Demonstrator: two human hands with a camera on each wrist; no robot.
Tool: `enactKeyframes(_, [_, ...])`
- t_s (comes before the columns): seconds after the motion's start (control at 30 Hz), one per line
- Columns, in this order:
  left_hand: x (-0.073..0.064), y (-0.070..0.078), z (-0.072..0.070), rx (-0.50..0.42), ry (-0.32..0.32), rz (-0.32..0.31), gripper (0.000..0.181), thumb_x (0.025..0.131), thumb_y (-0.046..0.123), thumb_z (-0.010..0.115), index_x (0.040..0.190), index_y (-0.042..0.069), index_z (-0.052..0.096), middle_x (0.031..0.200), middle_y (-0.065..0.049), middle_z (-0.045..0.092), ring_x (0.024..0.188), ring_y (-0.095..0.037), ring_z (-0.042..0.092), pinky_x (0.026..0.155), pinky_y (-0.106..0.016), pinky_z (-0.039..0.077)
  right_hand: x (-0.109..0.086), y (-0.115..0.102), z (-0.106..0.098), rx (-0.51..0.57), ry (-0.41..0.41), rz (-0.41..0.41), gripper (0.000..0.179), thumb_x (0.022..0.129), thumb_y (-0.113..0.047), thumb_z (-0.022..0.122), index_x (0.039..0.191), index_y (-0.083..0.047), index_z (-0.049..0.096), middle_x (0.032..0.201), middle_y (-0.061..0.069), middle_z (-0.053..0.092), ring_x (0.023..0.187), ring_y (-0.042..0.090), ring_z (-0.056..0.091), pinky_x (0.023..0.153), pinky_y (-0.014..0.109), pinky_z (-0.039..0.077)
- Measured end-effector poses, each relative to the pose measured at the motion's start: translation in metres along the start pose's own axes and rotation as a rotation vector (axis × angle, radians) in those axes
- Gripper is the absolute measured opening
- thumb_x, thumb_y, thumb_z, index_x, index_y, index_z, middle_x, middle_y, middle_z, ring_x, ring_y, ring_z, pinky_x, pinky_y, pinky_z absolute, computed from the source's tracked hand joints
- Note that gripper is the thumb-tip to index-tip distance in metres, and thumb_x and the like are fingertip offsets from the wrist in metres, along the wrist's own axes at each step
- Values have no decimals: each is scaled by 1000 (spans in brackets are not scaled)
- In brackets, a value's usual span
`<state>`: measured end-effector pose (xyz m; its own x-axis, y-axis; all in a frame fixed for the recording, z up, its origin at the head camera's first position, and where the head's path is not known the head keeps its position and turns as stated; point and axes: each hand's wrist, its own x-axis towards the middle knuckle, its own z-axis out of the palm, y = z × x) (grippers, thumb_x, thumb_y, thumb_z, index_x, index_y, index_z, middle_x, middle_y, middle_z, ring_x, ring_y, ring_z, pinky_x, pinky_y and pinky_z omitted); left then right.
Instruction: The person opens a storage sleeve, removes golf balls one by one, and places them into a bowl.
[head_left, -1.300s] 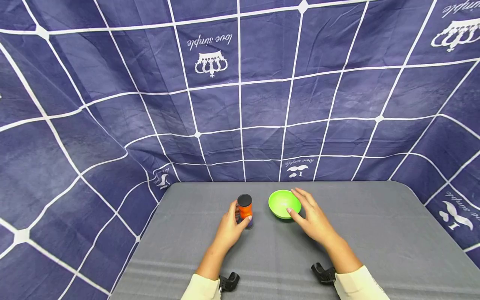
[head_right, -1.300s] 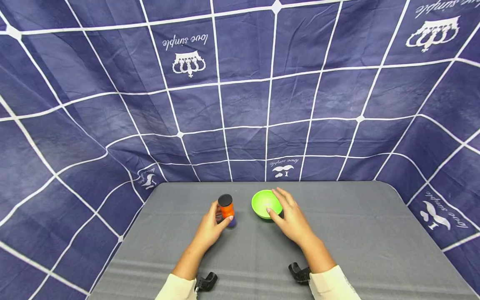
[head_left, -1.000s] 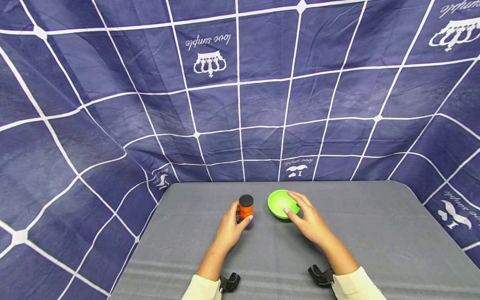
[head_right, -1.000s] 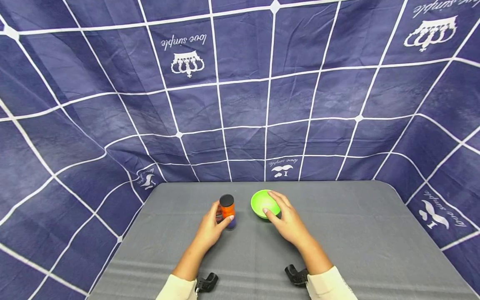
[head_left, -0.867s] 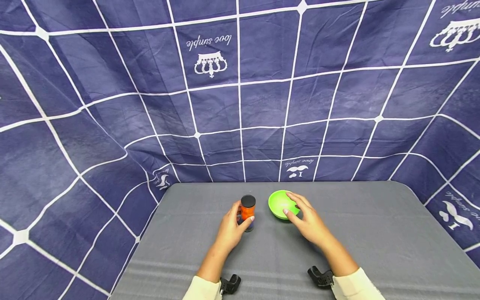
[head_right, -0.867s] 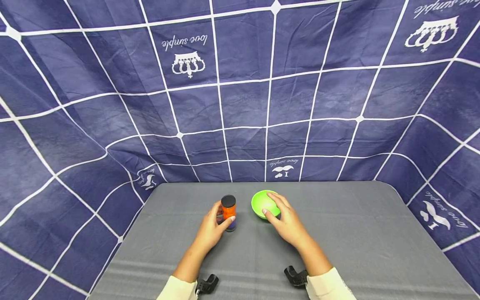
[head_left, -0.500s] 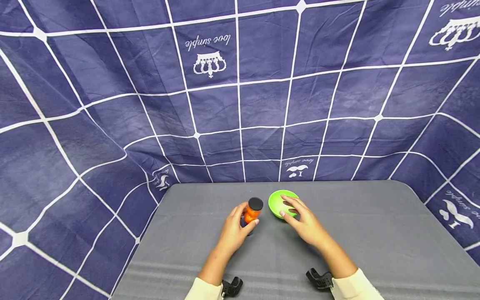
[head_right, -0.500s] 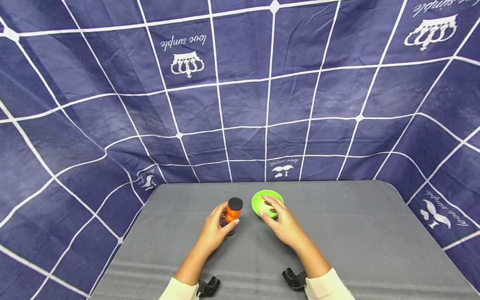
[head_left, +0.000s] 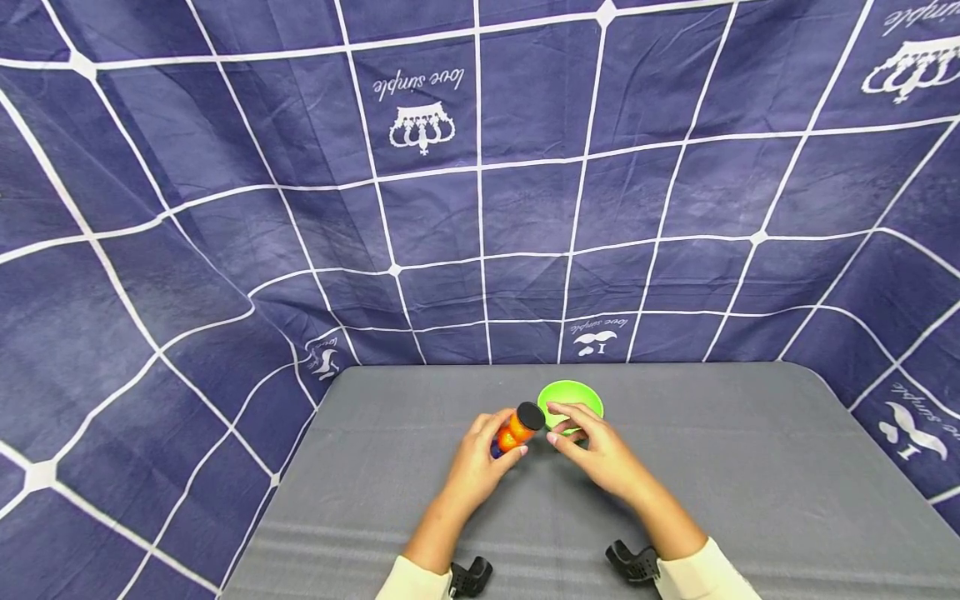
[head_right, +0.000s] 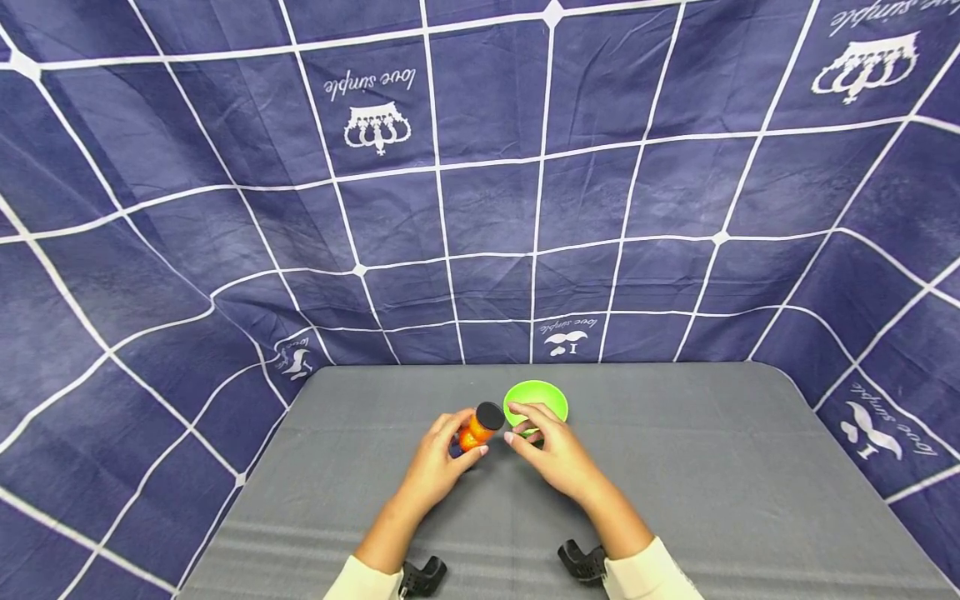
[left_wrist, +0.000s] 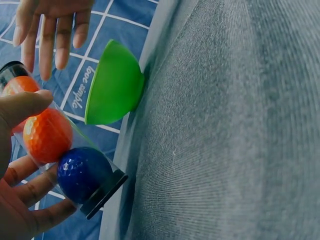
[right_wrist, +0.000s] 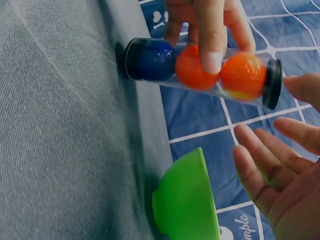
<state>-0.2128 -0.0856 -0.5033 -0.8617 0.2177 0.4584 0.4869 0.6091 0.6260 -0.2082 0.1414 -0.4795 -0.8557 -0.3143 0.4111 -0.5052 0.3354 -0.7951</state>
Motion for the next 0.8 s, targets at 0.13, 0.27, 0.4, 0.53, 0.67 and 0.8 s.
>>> enactKeyframes(0.13, [-1, 1, 2, -6, -8, 33, 55, 81, 22, 85, 131, 19, 63, 112, -6, 66, 100, -20, 68, 90, -39, 56, -1, -3, 2, -13, -17, 15, 48, 94, -19, 72, 139, -10, 59, 130, 12, 63, 95, 7, 68, 80, 27, 58])
enactKeyframes(0.27, [-2, 2, 3, 1, -25, 35, 54, 82, 23, 85, 131, 21, 64, 110, -4, 64, 99, -18, 67, 87, -37, 56, 0, -5, 4, -25, -12, -4, 48, 93, -19, 74, 137, -6, 60, 127, 10, 63, 90, 4, 66, 77, 27, 58])
enactKeyframes(0.4, [-2, 3, 4, 20, -42, 55, 55, 81, 23, 85, 132, 22, 65, 110, -4, 64, 97, -17, 67, 85, -34, 55, 0, -3, 7, -53, 14, -45, 48, 90, -15, 76, 134, -2, 62, 124, 11, 64, 85, 3, 63, 74, 26, 58])
enactKeyframes(0.53, [-3, 4, 6, 24, -41, 83, 55, 80, 22, 86, 131, 22, 66, 109, -4, 63, 96, -17, 67, 84, -33, 56, -1, -1, 10, -101, 36, -78, 46, 89, -14, 77, 132, -5, 64, 121, 8, 64, 82, 3, 60, 74, 25, 58])
enactKeyframes(0.67, [-3, 4, 7, 23, -50, 88, 55, 79, 21, 86, 130, 22, 66, 112, -4, 65, 99, -17, 67, 86, -35, 56, -1, -3, 10, -135, 47, -112, 45, 87, -12, 79, 129, -7, 65, 116, 6, 64, 78, 9, 60, 71, 25, 57])
enactKeyframes(0.8, [-3, 5, 6, 24, -79, 101, 53, 80, 21, 85, 130, 19, 65, 119, -5, 71, 106, -20, 69, 93, -38, 56, -1, -6, 8, -158, 48, -152, 45, 84, -10, 81, 127, -6, 66, 111, 5, 64, 73, 12, 61, 68, 23, 56])
